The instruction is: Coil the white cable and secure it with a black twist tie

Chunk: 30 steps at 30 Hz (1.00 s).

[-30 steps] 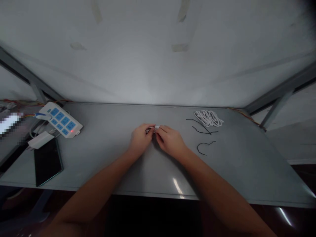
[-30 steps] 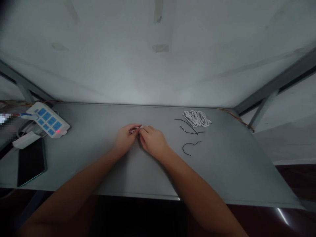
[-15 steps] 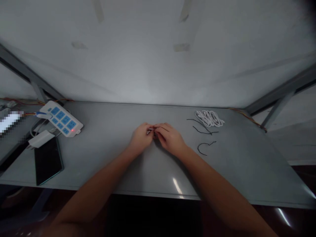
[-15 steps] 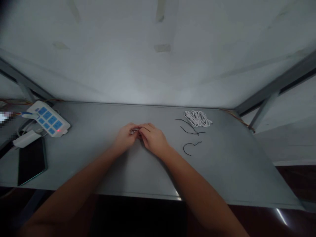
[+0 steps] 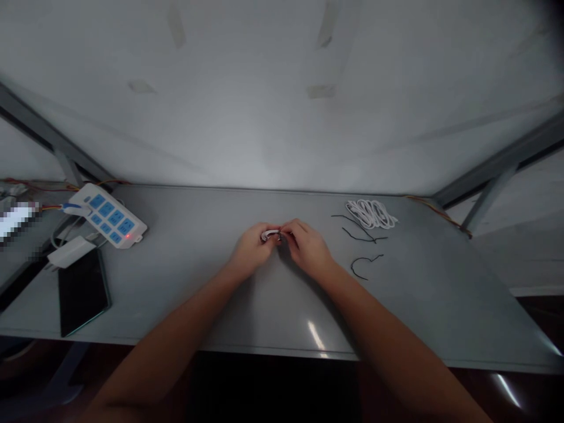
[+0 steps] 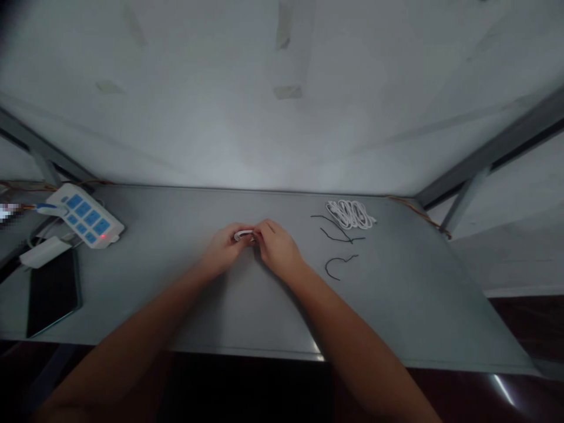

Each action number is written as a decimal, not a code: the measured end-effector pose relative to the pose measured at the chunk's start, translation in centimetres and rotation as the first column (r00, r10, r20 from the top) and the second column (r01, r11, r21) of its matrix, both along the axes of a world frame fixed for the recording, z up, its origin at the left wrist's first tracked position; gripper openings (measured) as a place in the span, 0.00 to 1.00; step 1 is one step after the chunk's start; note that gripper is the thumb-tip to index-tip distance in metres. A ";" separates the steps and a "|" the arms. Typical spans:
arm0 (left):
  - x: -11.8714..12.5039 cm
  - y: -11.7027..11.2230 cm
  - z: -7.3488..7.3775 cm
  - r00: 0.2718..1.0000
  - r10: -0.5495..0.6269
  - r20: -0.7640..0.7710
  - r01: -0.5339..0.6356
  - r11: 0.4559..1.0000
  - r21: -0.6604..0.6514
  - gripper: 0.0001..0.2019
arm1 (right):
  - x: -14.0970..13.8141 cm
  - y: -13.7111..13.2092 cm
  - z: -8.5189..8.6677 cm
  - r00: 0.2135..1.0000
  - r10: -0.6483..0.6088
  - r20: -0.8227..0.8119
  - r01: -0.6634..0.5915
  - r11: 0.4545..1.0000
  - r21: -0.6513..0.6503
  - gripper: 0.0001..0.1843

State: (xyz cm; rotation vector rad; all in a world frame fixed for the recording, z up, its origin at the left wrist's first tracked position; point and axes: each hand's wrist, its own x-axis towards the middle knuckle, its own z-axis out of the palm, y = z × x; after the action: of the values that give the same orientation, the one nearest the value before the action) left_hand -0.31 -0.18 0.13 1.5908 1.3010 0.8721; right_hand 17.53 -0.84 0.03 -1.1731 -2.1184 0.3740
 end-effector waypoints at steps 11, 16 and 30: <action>0.0 -0.4 -0.4 0.999 -0.013 -0.029 0.019 0.973 0.231 0.08 | -0.3 -0.1 0.1 0.927 -0.148 -0.344 0.115 0.987 -0.114 0.06; 0.0 -0.5 -0.4 0.999 -0.006 -0.053 0.020 0.964 0.265 0.06 | -0.2 -0.2 0.7 0.909 -0.194 -0.368 0.133 0.974 -0.184 0.06; -0.1 -0.7 0.0 0.987 -0.030 -0.160 0.093 0.907 0.410 0.09 | 0.0 0.1 1.0 0.798 -0.305 -0.521 0.028 0.881 -0.473 0.10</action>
State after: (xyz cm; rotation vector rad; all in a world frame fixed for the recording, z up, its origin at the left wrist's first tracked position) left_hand -0.44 -0.85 0.12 2.0547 1.2114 1.0579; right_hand 17.48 -0.69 1.08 -1.2766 -1.4016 1.0374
